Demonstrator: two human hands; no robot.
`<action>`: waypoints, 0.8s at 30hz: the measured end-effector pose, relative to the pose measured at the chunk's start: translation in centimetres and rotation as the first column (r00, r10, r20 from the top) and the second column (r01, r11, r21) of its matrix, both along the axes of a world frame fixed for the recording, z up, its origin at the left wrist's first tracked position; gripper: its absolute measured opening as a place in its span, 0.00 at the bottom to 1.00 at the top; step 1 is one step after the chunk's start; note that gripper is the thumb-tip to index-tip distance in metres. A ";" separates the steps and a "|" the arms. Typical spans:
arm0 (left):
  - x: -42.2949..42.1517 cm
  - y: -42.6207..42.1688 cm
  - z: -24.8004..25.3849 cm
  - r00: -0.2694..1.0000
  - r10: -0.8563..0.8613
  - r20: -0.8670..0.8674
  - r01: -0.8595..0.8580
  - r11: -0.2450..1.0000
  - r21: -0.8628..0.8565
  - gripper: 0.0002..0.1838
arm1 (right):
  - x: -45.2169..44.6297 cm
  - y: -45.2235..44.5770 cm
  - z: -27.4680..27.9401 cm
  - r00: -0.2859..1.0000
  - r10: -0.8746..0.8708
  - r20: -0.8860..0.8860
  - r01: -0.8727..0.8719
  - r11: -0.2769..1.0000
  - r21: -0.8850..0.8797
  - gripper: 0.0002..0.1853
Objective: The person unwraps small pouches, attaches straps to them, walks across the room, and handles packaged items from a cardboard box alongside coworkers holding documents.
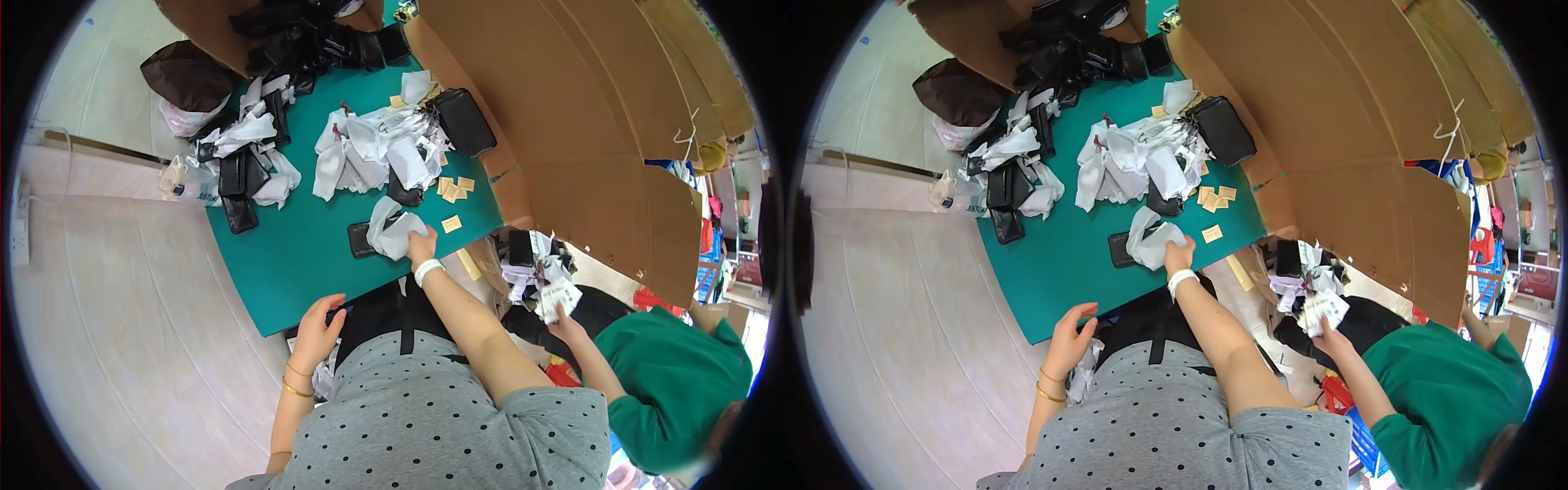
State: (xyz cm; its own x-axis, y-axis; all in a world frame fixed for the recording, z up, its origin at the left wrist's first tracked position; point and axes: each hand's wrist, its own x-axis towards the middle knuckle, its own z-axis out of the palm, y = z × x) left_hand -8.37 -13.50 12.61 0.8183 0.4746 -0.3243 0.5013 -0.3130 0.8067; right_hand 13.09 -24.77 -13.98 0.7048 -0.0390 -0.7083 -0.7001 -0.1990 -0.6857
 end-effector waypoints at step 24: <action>-4.1 0.1 -2.0 0.984 0.137 0.111 -0.143 0.989 0.048 0.15 | 5.1 3.9 9.4 0.861 0.489 -0.140 -0.419 0.838 0.350 0.17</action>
